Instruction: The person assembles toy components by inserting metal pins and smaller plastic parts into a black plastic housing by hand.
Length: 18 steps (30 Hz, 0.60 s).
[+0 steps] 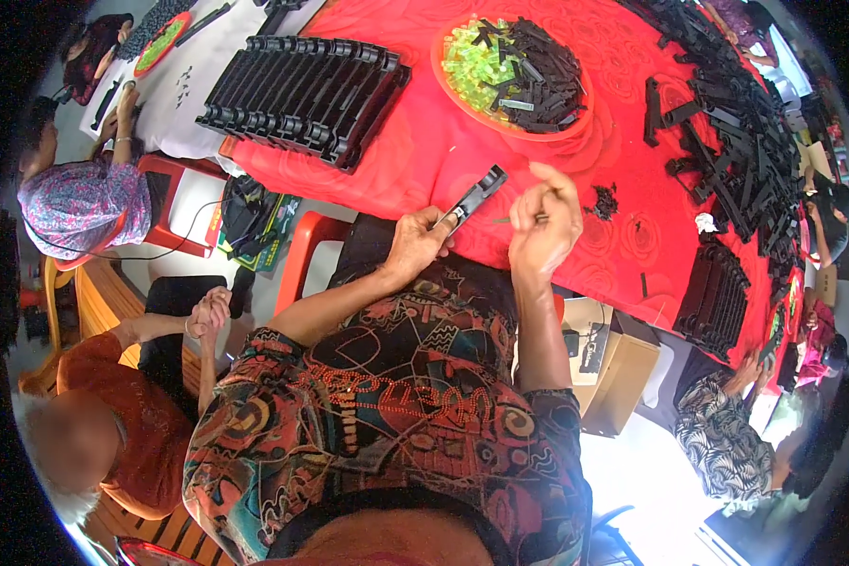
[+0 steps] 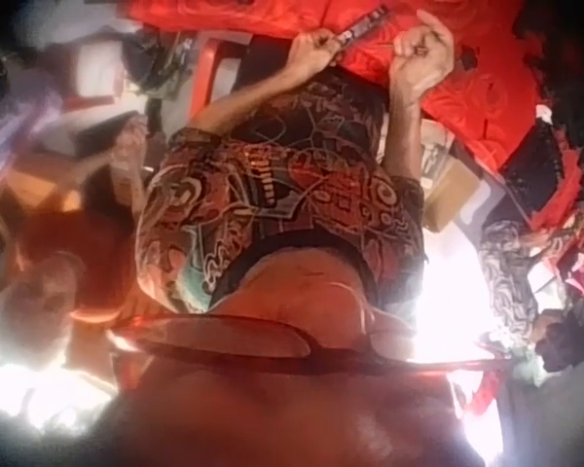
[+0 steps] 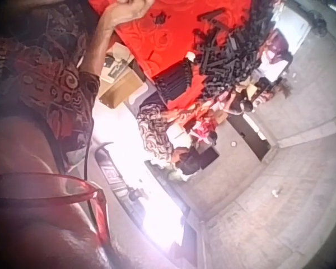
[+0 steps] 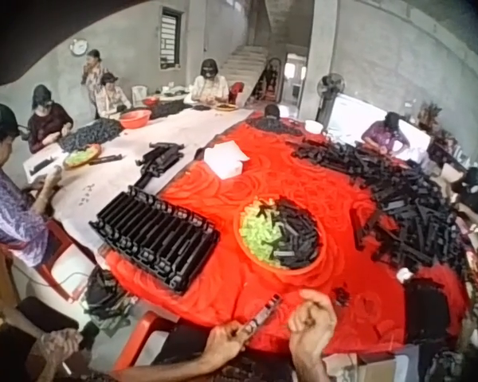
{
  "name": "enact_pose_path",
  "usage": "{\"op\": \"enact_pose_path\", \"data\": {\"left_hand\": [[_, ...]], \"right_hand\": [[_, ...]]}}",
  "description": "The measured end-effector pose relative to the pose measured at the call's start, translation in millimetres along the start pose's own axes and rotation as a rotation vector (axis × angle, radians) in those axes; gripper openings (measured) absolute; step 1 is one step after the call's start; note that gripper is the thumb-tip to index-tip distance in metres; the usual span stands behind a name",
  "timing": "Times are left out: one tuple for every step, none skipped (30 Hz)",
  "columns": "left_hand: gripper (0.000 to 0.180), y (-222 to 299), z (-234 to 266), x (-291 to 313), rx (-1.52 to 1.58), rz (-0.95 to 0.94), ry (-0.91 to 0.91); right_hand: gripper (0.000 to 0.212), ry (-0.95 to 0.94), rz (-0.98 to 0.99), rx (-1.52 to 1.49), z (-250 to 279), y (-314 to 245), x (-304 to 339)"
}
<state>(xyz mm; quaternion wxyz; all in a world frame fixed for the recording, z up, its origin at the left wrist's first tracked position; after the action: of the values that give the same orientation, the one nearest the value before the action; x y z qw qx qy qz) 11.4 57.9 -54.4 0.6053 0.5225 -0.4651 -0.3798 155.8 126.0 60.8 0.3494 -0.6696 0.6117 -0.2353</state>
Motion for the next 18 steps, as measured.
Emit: {"op": "enact_pose_path", "data": {"left_hand": [[0.026,0.3,0.2,-0.1,-0.046,-0.019,0.005],[0.026,0.2,-0.7,0.0,-0.047,-0.021,0.004],[0.026,0.8,-1.1,0.2,-0.064,-0.023,0.008],[0.025,1.3,-1.0,0.8,-0.081,-0.024,0.010],[0.025,1.0,-1.2,1.0,-0.082,-0.023,0.011],[0.026,3.2,-0.5,0.9,-0.141,-0.069,0.024],[0.026,5.7,0.8,1.0,-0.200,-0.114,0.039],[0.026,5.7,1.6,1.4,-0.201,-0.112,0.043],[0.027,5.5,2.7,1.9,-0.211,-0.099,0.046],[0.029,5.2,3.3,3.3,-0.219,-0.083,0.050],[0.029,6.4,4.5,4.2,-0.217,-0.079,0.054],[0.028,9.2,5.2,4.6,-0.265,-0.094,0.041],[0.027,10.2,6.1,5.5,-0.314,-0.107,0.031],[0.027,8.1,7.2,5.7,-0.312,-0.102,0.039],[0.028,5.1,8.0,5.7,-0.331,-0.091,0.039],[0.029,2.0,9.5,5.9,-0.350,-0.077,0.039],[0.029,0.3,10.5,6.6,-0.348,-0.070,0.046],[0.031,-2.9,11.7,7.5,-0.323,-0.035,0.067]], "right_hand": [[0.026,0.000,0.003,-0.001,-0.5,2.4,-3.6],[0.027,0.011,0.015,-0.023,-2.0,6.9,-5.4],[0.027,0.020,0.026,-0.046,-4.5,11.5,-6.1],[0.024,0.058,0.007,-0.044,-6.8,17.3,-5.0],[0.024,0.058,0.007,-0.045,-6.7,22.6,-5.7],[0.023,0.016,0.029,-0.052,-6.5,28.2,-7.1],[0.021,-0.028,0.050,-0.060,-8.7,32.9,-8.0],[0.019,-0.042,0.062,-0.070,-9.6,37.1,-8.1],[0.019,-0.043,0.058,-0.071,-9.9,40.6,-8.1],[0.019,-0.035,0.037,-0.056,-9.3,44.3,-7.5],[0.019,-0.027,0.017,-0.041,-9.2,47.6,-7.1],[0.018,0.000,0.009,-0.017,-8.9,50.1,-6.6],[0.018,-0.005,0.000,-0.016,-8.7,53.0,-6.3],[0.018,-0.007,-0.010,0.001,-7.9,56.5,-6.3],[0.017,-0.009,-0.020,0.019,-7.1,59.7,-6.2],[0.017,-0.011,-0.029,0.020,-6.7,63.6,-6.2],[0.018,-0.017,-0.037,0.032,-6.5,67.1,-6.3],[0.018,-0.022,-0.044,0.044,-6.5,70.4,-6.2]]}}
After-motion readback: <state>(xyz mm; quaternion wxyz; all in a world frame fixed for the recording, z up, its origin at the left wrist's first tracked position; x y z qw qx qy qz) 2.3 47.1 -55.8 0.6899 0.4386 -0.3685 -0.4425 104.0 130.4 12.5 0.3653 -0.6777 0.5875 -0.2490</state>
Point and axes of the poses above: each hand's wrist, its own x-axis away from the middle knuckle, its own z-axis out of the back of the hand, y = z × x, the point moved 6 cm from there along -x, towards the middle knuckle, and after that the axes turned 7 degrees about -z, right-handed, at the moved point
